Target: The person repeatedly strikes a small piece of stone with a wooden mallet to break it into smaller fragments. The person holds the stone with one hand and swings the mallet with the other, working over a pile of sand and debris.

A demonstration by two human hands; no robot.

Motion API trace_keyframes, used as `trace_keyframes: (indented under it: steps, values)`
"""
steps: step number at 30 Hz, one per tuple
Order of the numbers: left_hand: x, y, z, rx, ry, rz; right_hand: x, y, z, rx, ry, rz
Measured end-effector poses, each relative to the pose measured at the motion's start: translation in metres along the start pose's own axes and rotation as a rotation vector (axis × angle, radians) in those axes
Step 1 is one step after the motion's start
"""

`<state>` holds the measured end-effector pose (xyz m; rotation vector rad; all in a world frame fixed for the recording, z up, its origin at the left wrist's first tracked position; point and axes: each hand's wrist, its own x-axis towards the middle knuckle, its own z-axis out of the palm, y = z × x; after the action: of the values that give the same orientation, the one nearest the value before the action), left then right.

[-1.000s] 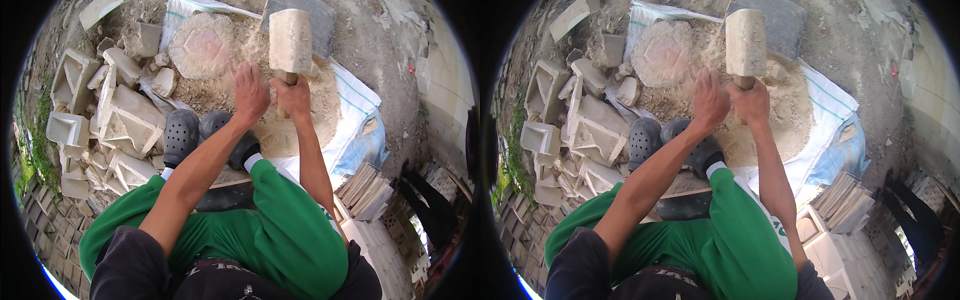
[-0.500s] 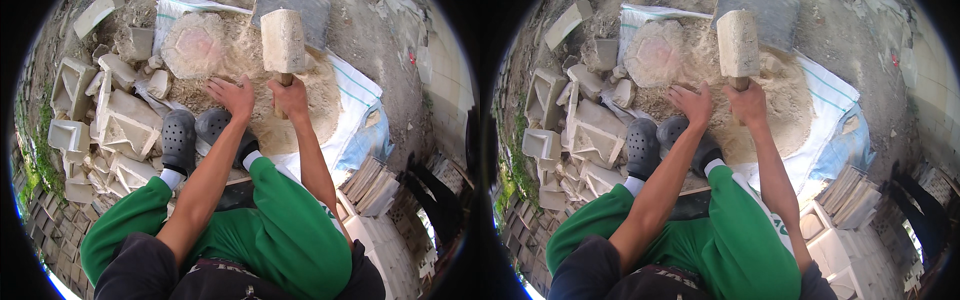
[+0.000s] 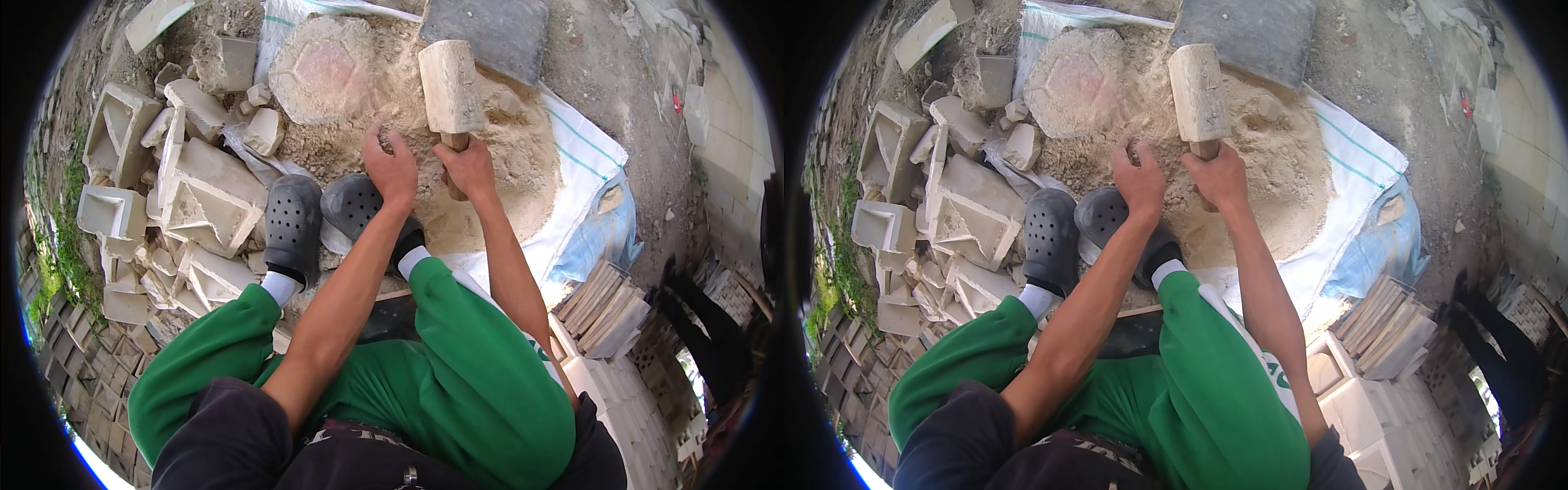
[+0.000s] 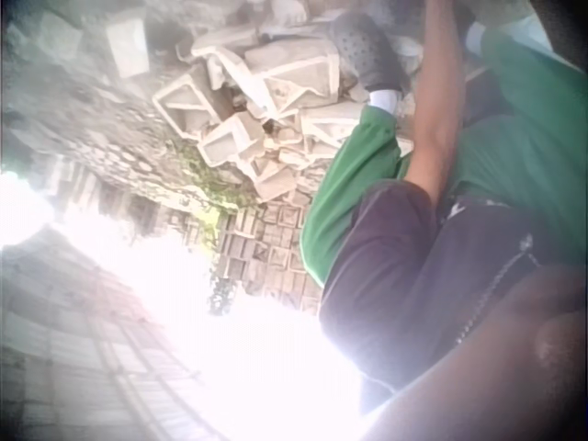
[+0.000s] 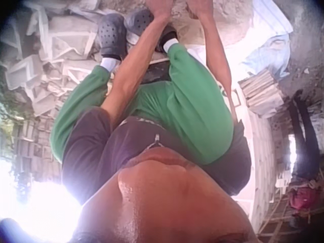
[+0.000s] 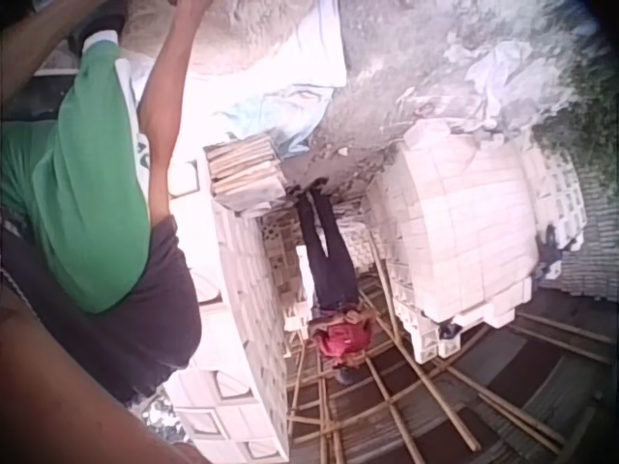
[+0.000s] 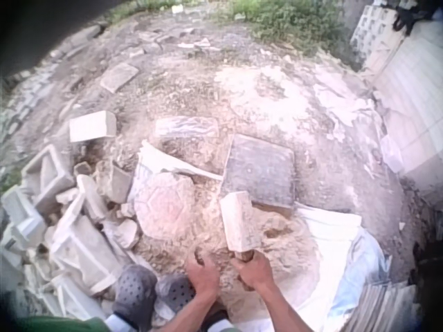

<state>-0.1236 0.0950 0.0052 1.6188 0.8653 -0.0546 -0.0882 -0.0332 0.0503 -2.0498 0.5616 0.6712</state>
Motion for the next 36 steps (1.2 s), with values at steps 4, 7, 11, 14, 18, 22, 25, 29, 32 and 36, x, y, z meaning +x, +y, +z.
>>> trace_keyframes:
  steps: [4,7,11,14,18,22,25,29,32,36]
  values:
    - [0.019,-0.019,0.004,0.142,0.370,0.058,-0.002,-0.004,0.002,-0.013,0.002,-0.009]
    - [0.034,-0.024,-0.004,0.219,0.388,0.016,0.002,0.002,0.002,-0.012,-0.010,-0.007]
    - [0.039,-0.011,-0.011,0.123,0.341,-0.076,0.005,0.004,0.000,-0.016,-0.043,0.027]
    - [0.043,-0.011,-0.011,0.103,0.348,-0.125,0.002,0.000,0.003,-0.051,-0.019,0.029]
    - [0.047,-0.012,-0.014,0.080,0.285,-0.154,0.004,0.002,0.004,-0.044,-0.011,0.024]
    - [0.056,-0.033,-0.017,-0.060,0.278,-0.119,0.001,-0.003,0.005,-0.033,-0.019,0.012]
    - [0.051,-0.023,-0.018,-0.120,0.289,-0.123,0.002,-0.002,0.005,-0.044,-0.011,0.003]
    - [0.042,-0.006,-0.024,-0.250,0.239,-0.200,0.003,0.002,0.007,-0.072,0.006,0.008]
    - [0.038,-0.005,-0.028,-0.250,0.192,-0.198,0.002,0.002,0.008,-0.050,0.005,0.016]
    - [0.031,0.006,-0.032,-0.128,0.162,-0.113,0.005,0.008,0.011,-0.030,0.035,0.015]
